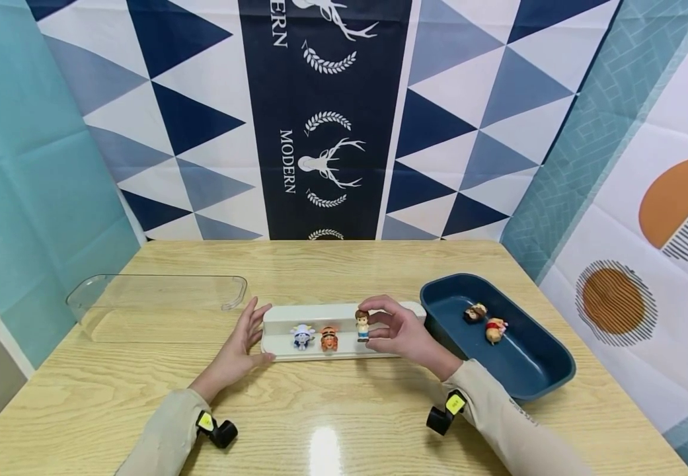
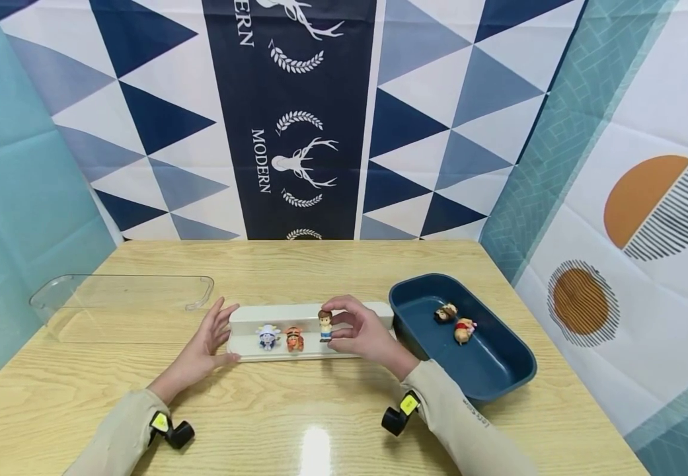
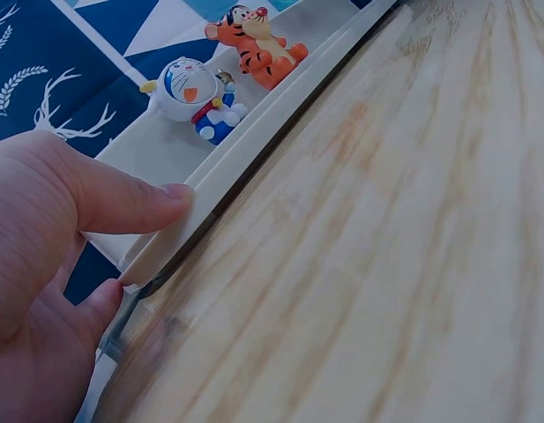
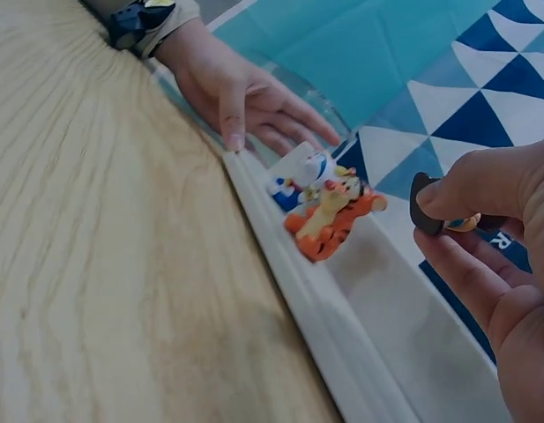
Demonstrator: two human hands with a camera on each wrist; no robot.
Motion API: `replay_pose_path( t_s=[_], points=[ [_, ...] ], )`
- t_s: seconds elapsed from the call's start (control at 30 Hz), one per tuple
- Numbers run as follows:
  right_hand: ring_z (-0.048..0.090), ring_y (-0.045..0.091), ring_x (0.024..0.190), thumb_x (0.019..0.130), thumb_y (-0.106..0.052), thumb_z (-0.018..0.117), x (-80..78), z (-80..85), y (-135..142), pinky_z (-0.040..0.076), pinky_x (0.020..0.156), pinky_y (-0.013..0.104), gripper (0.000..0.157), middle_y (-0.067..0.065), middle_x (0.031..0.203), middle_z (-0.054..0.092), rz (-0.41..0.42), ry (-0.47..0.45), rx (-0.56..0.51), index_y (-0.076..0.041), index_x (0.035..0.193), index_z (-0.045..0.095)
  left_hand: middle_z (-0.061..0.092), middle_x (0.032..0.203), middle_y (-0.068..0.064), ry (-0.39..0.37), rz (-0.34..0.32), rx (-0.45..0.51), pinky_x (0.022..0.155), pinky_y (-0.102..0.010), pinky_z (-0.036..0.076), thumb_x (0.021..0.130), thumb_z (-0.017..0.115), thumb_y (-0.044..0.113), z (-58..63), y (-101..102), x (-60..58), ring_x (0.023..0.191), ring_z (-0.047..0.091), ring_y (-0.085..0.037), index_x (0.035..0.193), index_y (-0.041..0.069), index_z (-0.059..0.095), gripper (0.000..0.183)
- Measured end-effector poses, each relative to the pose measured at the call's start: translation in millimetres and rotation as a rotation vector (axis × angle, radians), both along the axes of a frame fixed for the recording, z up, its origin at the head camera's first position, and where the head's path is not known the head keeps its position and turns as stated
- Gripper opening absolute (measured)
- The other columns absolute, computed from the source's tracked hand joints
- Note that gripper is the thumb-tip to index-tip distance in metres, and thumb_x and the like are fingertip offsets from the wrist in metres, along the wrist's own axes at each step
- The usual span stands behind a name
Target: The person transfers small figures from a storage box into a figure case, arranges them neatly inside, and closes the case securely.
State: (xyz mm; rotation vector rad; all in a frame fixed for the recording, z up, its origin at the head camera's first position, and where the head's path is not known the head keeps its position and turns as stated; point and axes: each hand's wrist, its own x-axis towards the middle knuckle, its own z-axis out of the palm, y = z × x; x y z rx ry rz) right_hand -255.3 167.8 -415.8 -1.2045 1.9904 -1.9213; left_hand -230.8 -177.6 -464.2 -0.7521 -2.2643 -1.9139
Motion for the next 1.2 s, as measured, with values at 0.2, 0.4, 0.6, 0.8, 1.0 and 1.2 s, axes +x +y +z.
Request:
replay_pose_path(
  t_s=[0.2,0.4,0.6,0.8,1.0,1.2],
  points=[
    [0.060,0.022,0.107,0.081,0.018,0.069,-1.7,-10.0,-1.8,0.058,0.088,0.032,0.052,0.026,0.129,0.049,-0.074,0.023,0.042,0.010,0.130,0.051,0.018,0.158,-0.031,0.006,-0.003,0.002,0.115,-0.060,0.016,0.074,0.067,-0.025,-1.3,-0.1,-0.3,0.145,0.016,-0.046,0.157,-0.001,-0.006,0.114],
    [0.059,0.024,0.106,0.082,0.018,0.067,-4.7,-20.8,-3.1,0.057,0.089,0.032,0.049,0.023,0.130,0.047,-0.115,0.060,0.073,0.011,0.129,0.053,0.019,0.157,-0.032,0.002,0.000,-0.001,0.115,-0.060,0.017,0.073,0.067,-0.025,-1.3,0.3,-0.4,0.145,0.017,-0.046,0.157,-0.001,-0.006,0.113],
    [0.059,0.033,0.105,0.081,0.018,0.068,-5.2,-26.9,-7.7,0.057,0.088,0.036,0.050,0.023,0.130,0.048,-0.136,0.131,0.093,0.008,0.127,0.056,0.019,0.158,-0.031,0.001,0.001,-0.009,0.115,-0.060,0.017,0.074,0.068,-0.024,-1.1,0.2,-0.2,0.145,0.016,-0.046,0.157,0.000,-0.006,0.114],
    [0.059,0.039,0.101,0.078,0.023,0.067,-6.4,-31.2,-13.1,0.059,0.082,0.041,0.050,0.023,0.126,0.050,-0.154,0.234,0.107,0.008,0.124,0.058,0.019,0.158,-0.031,0.008,0.003,-0.016,0.115,-0.059,0.018,0.074,0.068,-0.024,-0.8,-0.4,-1.1,0.145,0.016,-0.046,0.157,0.000,-0.007,0.114],
    [0.062,0.038,0.098,0.076,0.027,0.065,2.5,-20.4,-19.0,0.059,0.079,0.047,0.046,0.023,0.123,0.053,-0.183,0.318,0.160,0.011,0.119,0.059,0.019,0.158,-0.031,0.008,0.004,-0.014,0.115,-0.058,0.018,0.074,0.068,-0.024,0.0,-0.7,-1.5,0.145,0.016,-0.046,0.157,-0.001,-0.006,0.114],
    [0.061,0.044,0.099,0.072,0.031,0.063,14.2,-5.0,-24.7,0.058,0.076,0.053,0.046,0.030,0.117,0.053,-0.202,0.410,0.207,0.012,0.114,0.059,0.019,0.158,-0.031,0.011,-0.001,-0.013,0.115,-0.059,0.017,0.074,0.068,-0.023,-0.9,-1.6,-1.5,0.145,0.016,-0.047,0.157,-0.001,-0.007,0.114]
  ],
)
